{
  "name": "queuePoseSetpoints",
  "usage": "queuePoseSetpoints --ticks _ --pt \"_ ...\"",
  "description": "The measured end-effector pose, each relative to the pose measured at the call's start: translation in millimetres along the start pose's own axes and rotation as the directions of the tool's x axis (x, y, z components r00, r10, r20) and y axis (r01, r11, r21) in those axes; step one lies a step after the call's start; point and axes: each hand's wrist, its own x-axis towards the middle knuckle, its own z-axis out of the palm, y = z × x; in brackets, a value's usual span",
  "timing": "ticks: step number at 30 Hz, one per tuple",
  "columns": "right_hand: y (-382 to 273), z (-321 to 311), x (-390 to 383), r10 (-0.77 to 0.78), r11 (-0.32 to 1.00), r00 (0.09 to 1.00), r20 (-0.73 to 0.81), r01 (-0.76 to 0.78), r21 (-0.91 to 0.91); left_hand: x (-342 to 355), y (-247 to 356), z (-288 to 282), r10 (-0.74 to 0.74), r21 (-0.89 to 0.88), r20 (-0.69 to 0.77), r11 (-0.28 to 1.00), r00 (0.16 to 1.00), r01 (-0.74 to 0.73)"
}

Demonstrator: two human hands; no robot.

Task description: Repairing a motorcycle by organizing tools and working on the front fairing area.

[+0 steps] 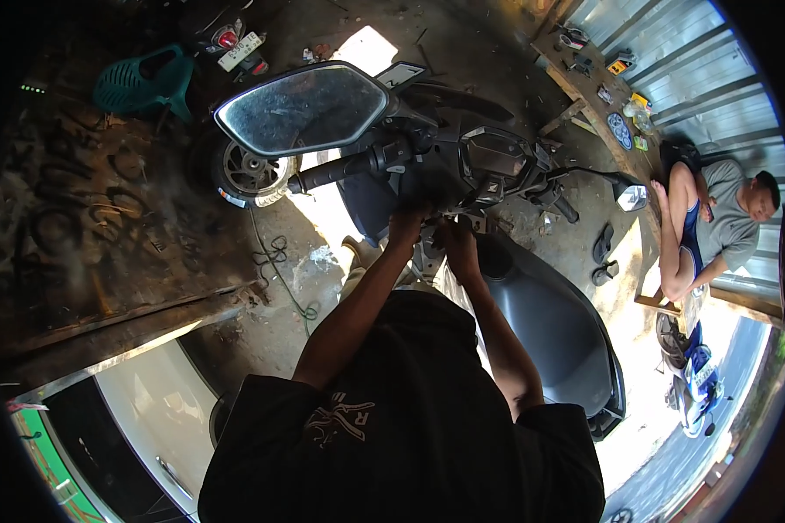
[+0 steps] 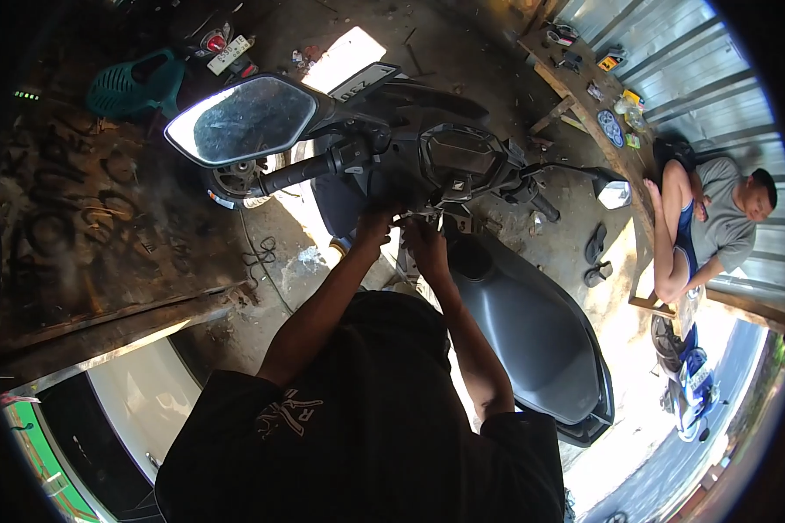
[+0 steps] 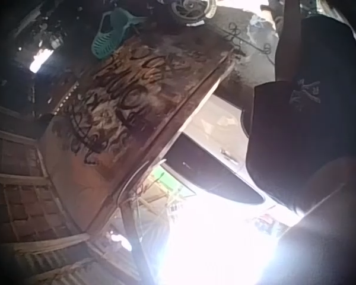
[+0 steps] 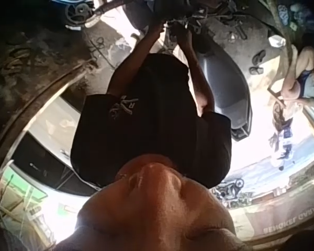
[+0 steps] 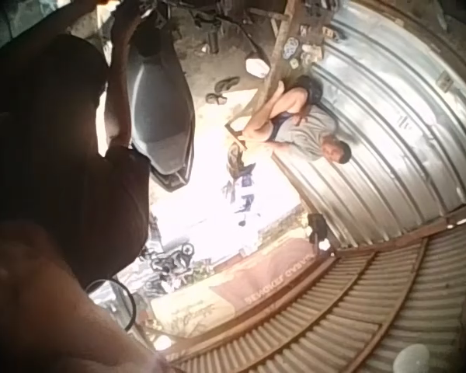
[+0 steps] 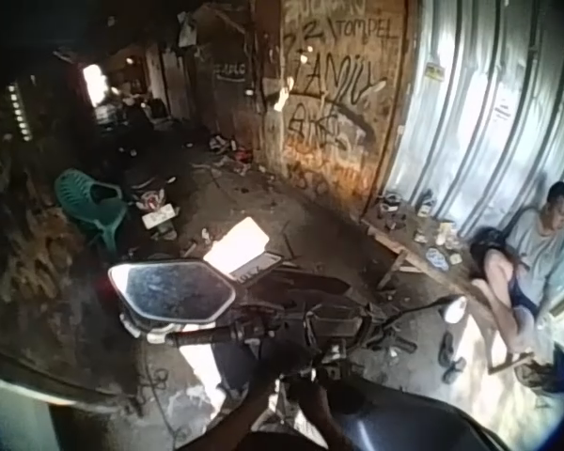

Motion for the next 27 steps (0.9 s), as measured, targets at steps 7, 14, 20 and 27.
queuePoseSetpoints --ticks 7,14,20,27 --pt "-4.6 -0.1 8.5 0.259 0.931 0.965 -0.043 -0.238 0.276 -1.3 8.1 0.4 -0.046 0.096 0.082 0.995 0.996 0.038" --pt "-40.2 0.4 5.5 -0.087 0.99 0.977 -0.197 0.063 -0.128 8.8 -29.1 -1.0 0.564 0.393 0.031 0.752 0.825 -0.529" --pt "-31.8 -9.1 6.8 0.493 0.739 0.853 0.172 -0.515 0.434 -11.6 1.0 12.2 0.111 0.122 -0.171 0.988 0.979 -0.09" --pt "-3.5 -11.3 0.9 0.351 0.149 0.76 0.547 -0.622 0.769 -9.5 8.5 4.7 0.021 0.115 -0.114 0.993 0.993 -0.008"
